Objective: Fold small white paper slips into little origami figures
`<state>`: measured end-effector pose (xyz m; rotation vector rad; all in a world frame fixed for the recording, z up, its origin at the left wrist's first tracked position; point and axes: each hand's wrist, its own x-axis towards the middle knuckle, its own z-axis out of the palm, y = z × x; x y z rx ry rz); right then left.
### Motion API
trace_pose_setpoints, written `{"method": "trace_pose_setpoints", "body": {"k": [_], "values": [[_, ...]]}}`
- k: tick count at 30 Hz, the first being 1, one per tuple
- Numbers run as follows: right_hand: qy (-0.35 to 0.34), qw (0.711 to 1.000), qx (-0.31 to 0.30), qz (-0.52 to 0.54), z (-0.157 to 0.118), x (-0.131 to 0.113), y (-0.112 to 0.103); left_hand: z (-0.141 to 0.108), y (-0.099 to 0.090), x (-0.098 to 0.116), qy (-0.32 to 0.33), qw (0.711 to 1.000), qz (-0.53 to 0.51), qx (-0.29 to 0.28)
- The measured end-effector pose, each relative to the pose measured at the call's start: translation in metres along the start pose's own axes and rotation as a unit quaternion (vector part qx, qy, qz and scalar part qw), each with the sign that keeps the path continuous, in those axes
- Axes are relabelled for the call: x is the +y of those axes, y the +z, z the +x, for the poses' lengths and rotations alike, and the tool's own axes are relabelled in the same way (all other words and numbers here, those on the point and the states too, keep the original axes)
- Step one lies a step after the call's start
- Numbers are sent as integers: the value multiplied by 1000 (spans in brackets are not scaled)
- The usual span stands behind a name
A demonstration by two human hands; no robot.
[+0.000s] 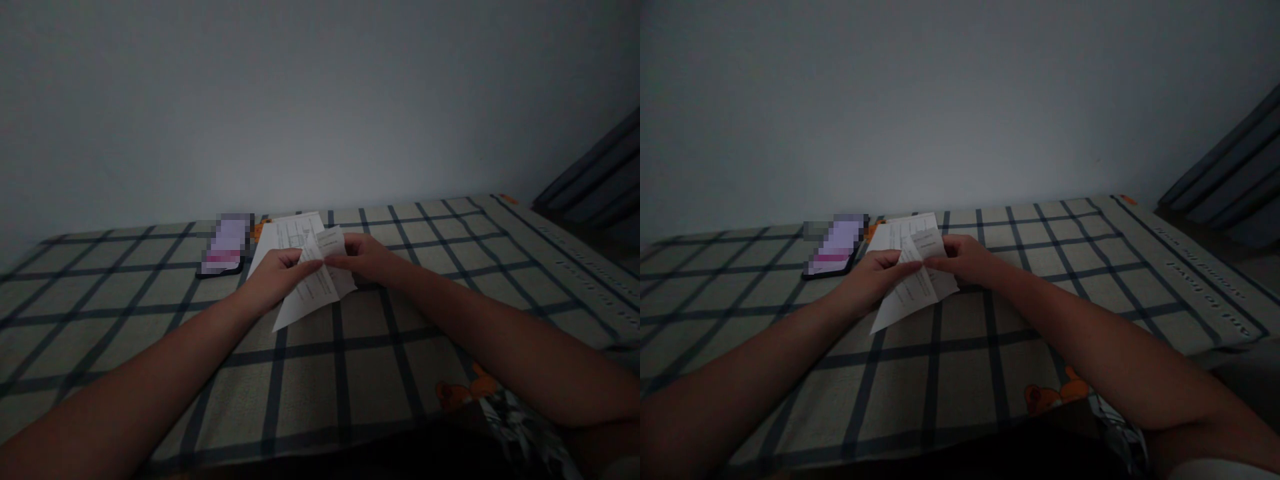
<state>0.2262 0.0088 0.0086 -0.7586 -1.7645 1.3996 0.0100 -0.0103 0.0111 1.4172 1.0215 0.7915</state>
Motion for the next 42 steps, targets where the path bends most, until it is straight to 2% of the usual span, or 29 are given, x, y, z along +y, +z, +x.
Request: {"method": "trace_pose_setpoints", "body": {"k": [11, 21, 29, 38, 42], "values": [[39, 999, -13, -1, 1, 1, 0, 2, -1, -1, 32, 997, 64, 10], [40, 999, -26, 9, 0, 3, -1, 0, -2, 1, 29, 996, 82, 17], [42, 999, -28, -18, -1, 1, 0, -2, 2, 5, 22, 997, 64, 23], [56, 998, -13, 6, -2, 0, 2, -3, 5, 7, 14, 999, 13, 33], [61, 998, -14, 11, -2, 1, 2, -2, 4, 4, 8, 1000, -4, 14]]}}
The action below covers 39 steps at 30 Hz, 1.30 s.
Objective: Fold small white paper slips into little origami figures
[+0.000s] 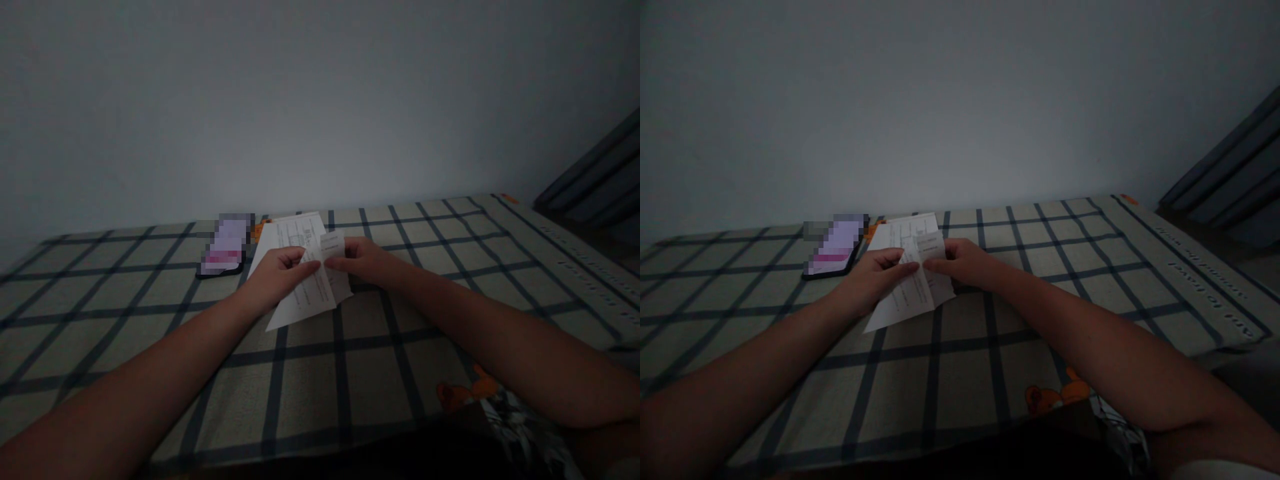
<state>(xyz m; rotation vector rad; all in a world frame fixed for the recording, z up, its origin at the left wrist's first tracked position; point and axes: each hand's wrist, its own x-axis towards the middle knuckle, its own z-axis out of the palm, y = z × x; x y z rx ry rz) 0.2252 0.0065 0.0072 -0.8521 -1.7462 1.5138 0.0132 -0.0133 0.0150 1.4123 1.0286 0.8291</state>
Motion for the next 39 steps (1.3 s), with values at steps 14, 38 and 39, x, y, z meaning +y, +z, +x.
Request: {"method": "trace_pose_setpoints", "body": {"k": [14, 38, 39], "values": [[8, 1000, 2, -3, 0, 2, -1, 1, -2, -3, 5, 1000, 19, -12], [-22, 992, 33, -121, -4, -6, 5, 1, 0, -2, -1, 1000, 11, -19], [-35, 989, 38, -138, -5, -8, 6, 2, 0, -3, -4, 1000, 4, -20]]}}
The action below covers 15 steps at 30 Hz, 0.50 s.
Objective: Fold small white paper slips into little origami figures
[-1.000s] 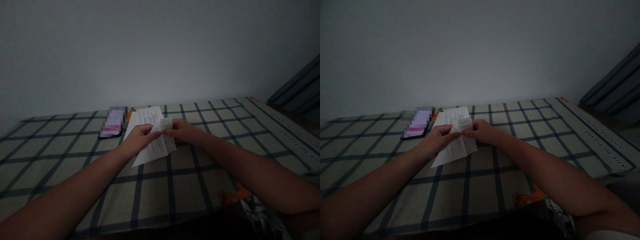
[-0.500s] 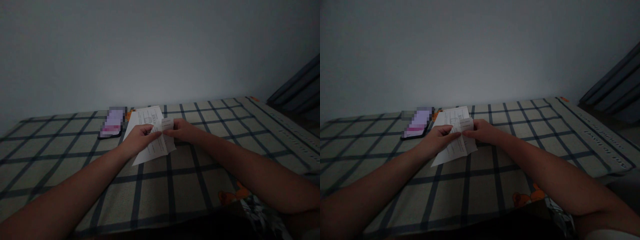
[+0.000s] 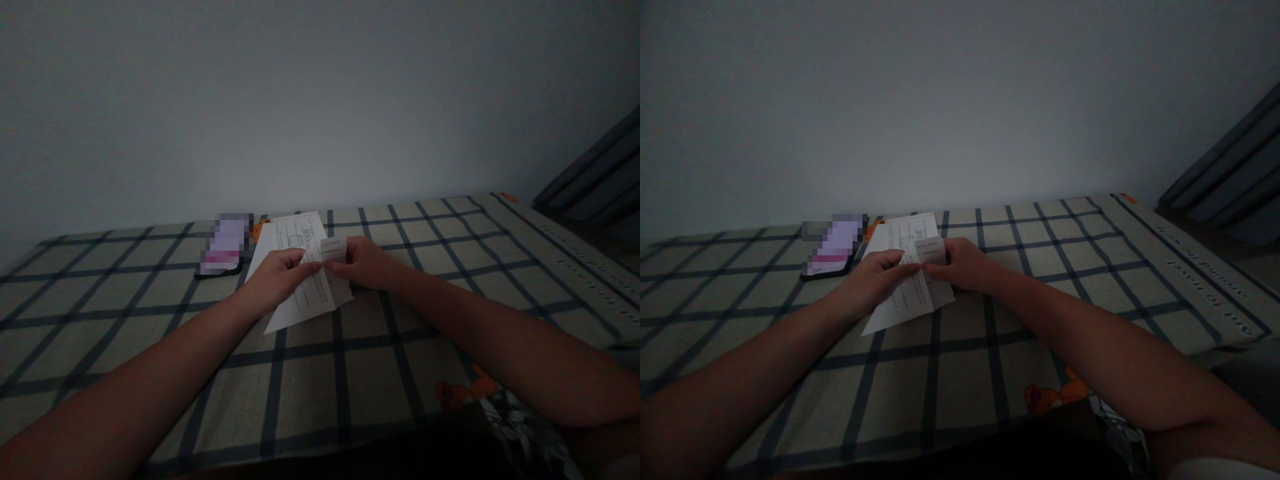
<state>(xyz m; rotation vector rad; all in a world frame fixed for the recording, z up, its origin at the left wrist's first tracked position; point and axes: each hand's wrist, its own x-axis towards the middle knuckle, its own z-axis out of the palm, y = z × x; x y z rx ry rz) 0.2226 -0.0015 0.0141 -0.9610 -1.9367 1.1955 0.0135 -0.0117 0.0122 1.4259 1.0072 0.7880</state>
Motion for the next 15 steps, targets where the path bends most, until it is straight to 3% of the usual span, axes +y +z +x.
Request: {"method": "trace_pose_setpoints", "body": {"k": [5, 8, 11, 15], "values": [[-58, 995, 32, -68, -2, -4, 2, 0, 1, 0, -16, 999, -33, 7], [-47, 998, 32, 13, 2, 4, 1, -2, 2, 2, -10, 999, -31, 12], [-8, 995, -9, 99, 6, 12, 0, -3, 3, 5, 0, 1000, 2, 24], [18, 990, -26, 138, 7, 14, -2, -3, 2, 6, 1, 999, 27, 33]]}}
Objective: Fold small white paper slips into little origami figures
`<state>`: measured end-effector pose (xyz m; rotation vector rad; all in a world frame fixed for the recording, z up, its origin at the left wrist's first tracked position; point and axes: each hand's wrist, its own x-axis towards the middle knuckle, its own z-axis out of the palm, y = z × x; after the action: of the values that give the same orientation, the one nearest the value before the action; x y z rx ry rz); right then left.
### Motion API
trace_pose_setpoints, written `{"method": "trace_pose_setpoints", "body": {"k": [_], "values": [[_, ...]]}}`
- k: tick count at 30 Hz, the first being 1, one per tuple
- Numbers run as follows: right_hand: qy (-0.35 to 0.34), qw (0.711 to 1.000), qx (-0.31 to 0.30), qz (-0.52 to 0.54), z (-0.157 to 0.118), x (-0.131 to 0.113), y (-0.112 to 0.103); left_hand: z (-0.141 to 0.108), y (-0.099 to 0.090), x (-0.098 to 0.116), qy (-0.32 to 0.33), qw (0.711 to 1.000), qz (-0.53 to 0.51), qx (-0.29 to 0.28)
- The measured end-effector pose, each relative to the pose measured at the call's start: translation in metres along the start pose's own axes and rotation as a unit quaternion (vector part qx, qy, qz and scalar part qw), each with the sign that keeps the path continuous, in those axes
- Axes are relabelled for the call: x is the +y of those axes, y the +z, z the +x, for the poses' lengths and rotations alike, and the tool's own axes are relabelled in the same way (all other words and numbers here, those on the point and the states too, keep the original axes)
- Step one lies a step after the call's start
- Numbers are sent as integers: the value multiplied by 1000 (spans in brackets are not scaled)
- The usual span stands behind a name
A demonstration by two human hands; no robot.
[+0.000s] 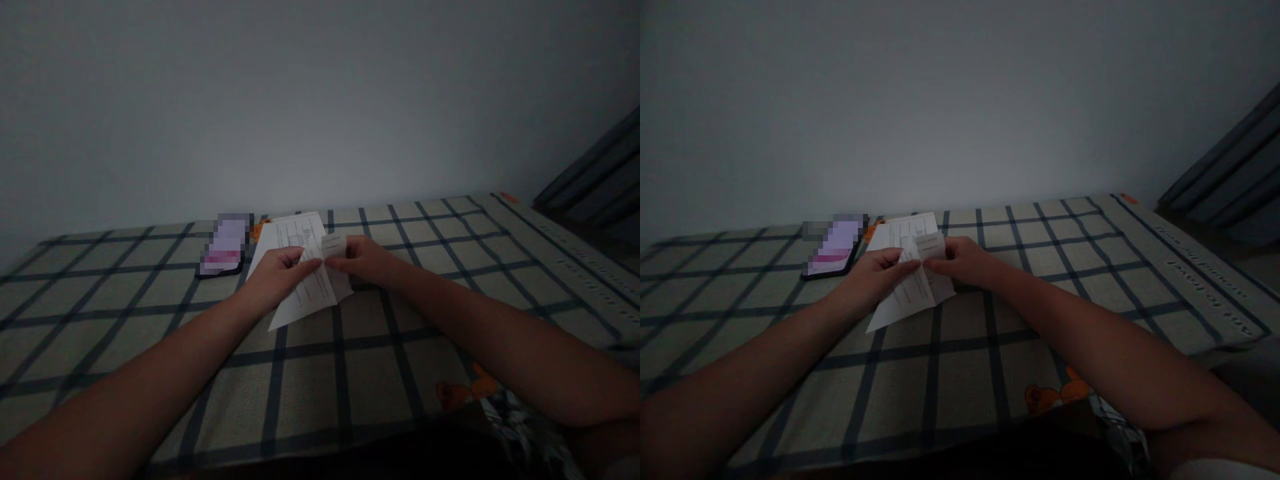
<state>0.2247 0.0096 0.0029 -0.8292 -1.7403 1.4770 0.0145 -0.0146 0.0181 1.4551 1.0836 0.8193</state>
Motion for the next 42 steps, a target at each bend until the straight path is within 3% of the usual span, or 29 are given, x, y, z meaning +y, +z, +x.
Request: {"method": "trace_pose_setpoints", "body": {"k": [6, 23, 29, 33, 42], "values": [[0, 1000, -5, 1, -2, -2, 0, 2, -3, -4, 4, 1000, -14, -25], [15, 1000, -9, -7, -3, -5, 1, 3, -4, -6, 9, 999, 15, -29], [-48, 994, 27, -90, -5, -8, 6, 2, 0, -5, -34, 997, -70, -28], [-72, 994, 37, -72, -4, -7, 5, 2, 2, -5, -48, 992, -110, -21], [15, 999, -9, 26, -1, -2, -2, 2, 1, -4, -70, 991, -112, -17]]}}
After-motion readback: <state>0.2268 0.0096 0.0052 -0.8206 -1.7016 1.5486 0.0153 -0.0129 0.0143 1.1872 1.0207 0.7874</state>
